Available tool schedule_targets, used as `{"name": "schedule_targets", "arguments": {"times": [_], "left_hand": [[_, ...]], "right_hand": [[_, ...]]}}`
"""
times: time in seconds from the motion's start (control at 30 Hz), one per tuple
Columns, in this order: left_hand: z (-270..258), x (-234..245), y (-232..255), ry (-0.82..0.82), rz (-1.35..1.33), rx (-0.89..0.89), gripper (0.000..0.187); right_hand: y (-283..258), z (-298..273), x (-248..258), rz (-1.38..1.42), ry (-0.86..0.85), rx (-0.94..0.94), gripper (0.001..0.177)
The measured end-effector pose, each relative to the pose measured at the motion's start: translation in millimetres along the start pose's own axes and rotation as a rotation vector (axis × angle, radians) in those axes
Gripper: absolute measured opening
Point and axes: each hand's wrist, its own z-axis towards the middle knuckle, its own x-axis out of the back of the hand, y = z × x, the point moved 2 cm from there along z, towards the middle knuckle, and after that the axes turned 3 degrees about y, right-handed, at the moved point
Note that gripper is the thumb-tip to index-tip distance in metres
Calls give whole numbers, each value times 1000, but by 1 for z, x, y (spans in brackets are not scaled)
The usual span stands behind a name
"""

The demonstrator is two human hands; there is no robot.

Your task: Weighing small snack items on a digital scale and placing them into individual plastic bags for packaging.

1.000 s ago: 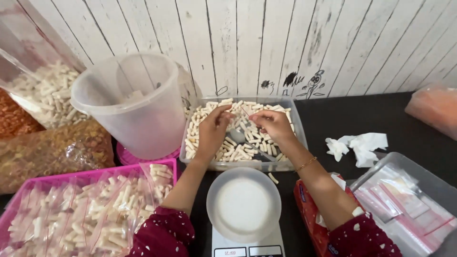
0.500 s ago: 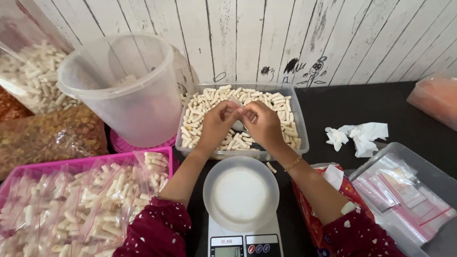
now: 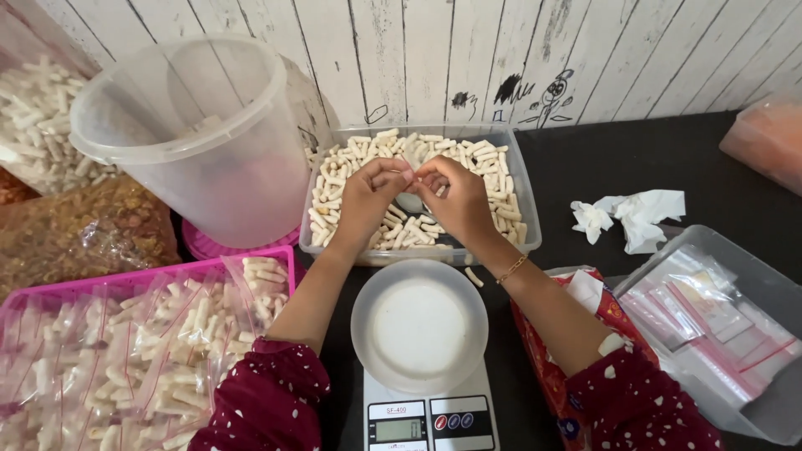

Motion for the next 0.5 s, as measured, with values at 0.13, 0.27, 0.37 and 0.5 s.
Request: {"name": "schedule_targets", "arguments": {"times": [0.13, 0.27, 0.37, 0.5], "left_hand": [[0, 4, -2, -33, 11, -28, 19], [7, 6, -8, -28, 31, -60, 20], [8, 8, -9, -29, 59, -79, 18], [2, 5, 0, -47, 82, -66, 14]], "right_hand": [[4, -2, -1, 26, -3, -71, 13], [1, 0, 0, 77, -51, -109, 14], [-2, -3, 1, 99, -79, -146, 16], [5, -2, -1, 112, -71, -134, 19]]}}
